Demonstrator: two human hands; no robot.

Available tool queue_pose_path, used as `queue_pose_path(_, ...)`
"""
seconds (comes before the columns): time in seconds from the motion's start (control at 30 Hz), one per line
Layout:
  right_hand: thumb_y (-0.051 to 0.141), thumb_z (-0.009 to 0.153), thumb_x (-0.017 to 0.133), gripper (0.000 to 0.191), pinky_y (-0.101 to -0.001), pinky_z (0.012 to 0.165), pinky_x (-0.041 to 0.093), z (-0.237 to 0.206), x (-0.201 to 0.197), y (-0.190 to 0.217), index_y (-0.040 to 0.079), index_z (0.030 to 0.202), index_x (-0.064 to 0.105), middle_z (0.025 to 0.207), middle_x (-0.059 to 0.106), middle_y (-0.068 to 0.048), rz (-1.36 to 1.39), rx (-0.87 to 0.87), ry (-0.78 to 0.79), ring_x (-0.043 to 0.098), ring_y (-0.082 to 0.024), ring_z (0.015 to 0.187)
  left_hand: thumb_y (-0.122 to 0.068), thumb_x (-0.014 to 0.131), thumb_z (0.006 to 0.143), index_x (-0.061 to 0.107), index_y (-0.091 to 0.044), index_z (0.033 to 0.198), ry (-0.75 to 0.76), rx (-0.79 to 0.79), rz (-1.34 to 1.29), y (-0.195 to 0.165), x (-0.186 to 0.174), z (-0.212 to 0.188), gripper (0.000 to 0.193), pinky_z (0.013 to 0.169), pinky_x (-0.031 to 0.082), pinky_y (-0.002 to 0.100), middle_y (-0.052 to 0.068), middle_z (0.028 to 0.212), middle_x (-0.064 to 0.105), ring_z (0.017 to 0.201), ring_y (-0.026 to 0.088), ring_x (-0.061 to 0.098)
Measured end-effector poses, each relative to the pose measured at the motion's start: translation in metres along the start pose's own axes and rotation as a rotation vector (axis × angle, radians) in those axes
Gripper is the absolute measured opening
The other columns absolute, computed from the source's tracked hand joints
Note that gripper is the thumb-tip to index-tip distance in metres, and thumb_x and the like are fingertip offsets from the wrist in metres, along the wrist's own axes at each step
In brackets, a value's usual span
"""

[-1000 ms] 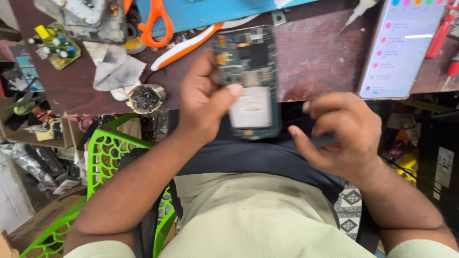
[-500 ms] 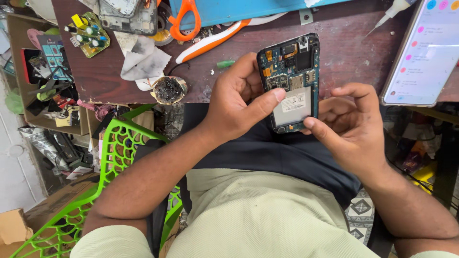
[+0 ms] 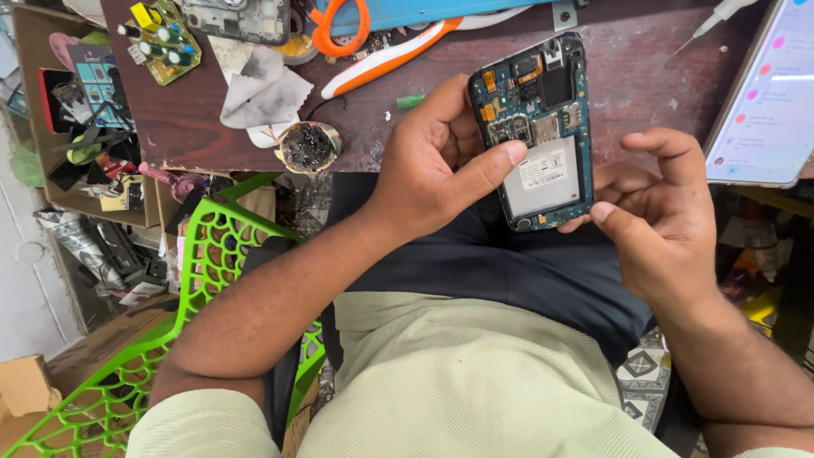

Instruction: The person disassembles a white Samsung smartphone, removes the screen assembly, and inspects the internal components including the motherboard and battery. They handle the phone casing and internal parts, then reassemble the device by aligning and closing the screen back onto the chassis.

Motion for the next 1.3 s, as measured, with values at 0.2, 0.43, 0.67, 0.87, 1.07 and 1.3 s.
queue_pose_path(0.2,-0.016,0.093,0.059,0.065,-0.0367,0.089,0.061,-0.002,0.002,0.001,0.011,0.146,0.033,0.114,0.065,-0.022,-0.006,-0.003,0.05,0.071,-0.024,0.1,-0.001,0.069,0.109,0.053,0.001,0.13,0.004,0.003,-0.012,0.0,-0.001,0.001,0.027,0.104,0.058,0.029,0.009,0.119,0.07,0.112,0.01,0.069)
queue_pose_path(0.43,-0.014,0.093,0.063,0.081,-0.0376,0.091,0.063,0.002,0.017,0.004,0.013,0.158,0.024,0.12,0.066,-0.023,-0.04,0.025,0.1,0.071,-0.023,0.105,-0.001,0.07,0.108,0.054,0.002,0.127,-0.009,-0.009,0.015,-0.001,0.0,0.002,0.025,0.099,0.06,0.028,0.009,0.115,0.072,0.107,0.01,0.071)
queue_pose_path(0.67,-0.014,0.099,0.065,0.087,-0.0298,0.086,0.062,0.008,0.029,0.006,0.014,0.162,0.012,0.113,0.069,-0.021,-0.172,-0.019,0.09,0.073,-0.019,0.096,-0.002,0.071,0.108,0.054,0.001,0.128,-0.01,-0.014,0.0,0.0,0.0,0.001,0.026,0.097,0.061,0.027,0.01,0.115,0.072,0.106,0.01,0.072)
queue_pose_path(0.87,-0.014,0.097,0.066,0.092,-0.0289,0.084,0.062,0.008,0.029,0.007,0.013,0.166,0.011,0.113,0.069,-0.021,-0.212,-0.03,0.077,0.072,-0.018,0.094,-0.002,0.071,0.107,0.054,0.002,0.128,-0.021,-0.013,0.023,-0.001,0.0,0.002,0.028,0.1,0.061,0.028,0.01,0.116,0.072,0.108,0.011,0.071)
queue_pose_path(1.07,-0.012,0.098,0.063,0.087,-0.0316,0.091,0.063,0.007,0.027,0.007,0.011,0.163,0.012,0.117,0.068,-0.022,-0.131,-0.041,0.119,0.073,-0.02,0.1,-0.002,0.071,0.107,0.054,0.002,0.128,-0.03,-0.019,0.025,0.0,-0.001,0.0,0.027,0.1,0.06,0.029,0.009,0.116,0.072,0.109,0.011,0.071)
queue_pose_path(1.3,-0.012,0.096,0.065,0.087,-0.0311,0.084,0.063,0.004,0.017,0.005,0.01,0.165,0.018,0.116,0.069,-0.023,-0.231,-0.028,0.056,0.073,-0.021,0.097,-0.008,0.068,0.108,0.055,0.001,0.125,0.138,-0.083,-0.057,-0.01,-0.007,0.004,0.023,0.089,0.062,0.029,0.01,0.111,0.07,0.099,0.013,0.072)
Point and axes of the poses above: each hand's wrist, its own z-axis towards the middle knuckle, its own x-axis out of the palm, y = z × x, the point moved 5 cm from there along z, towards the middle knuckle
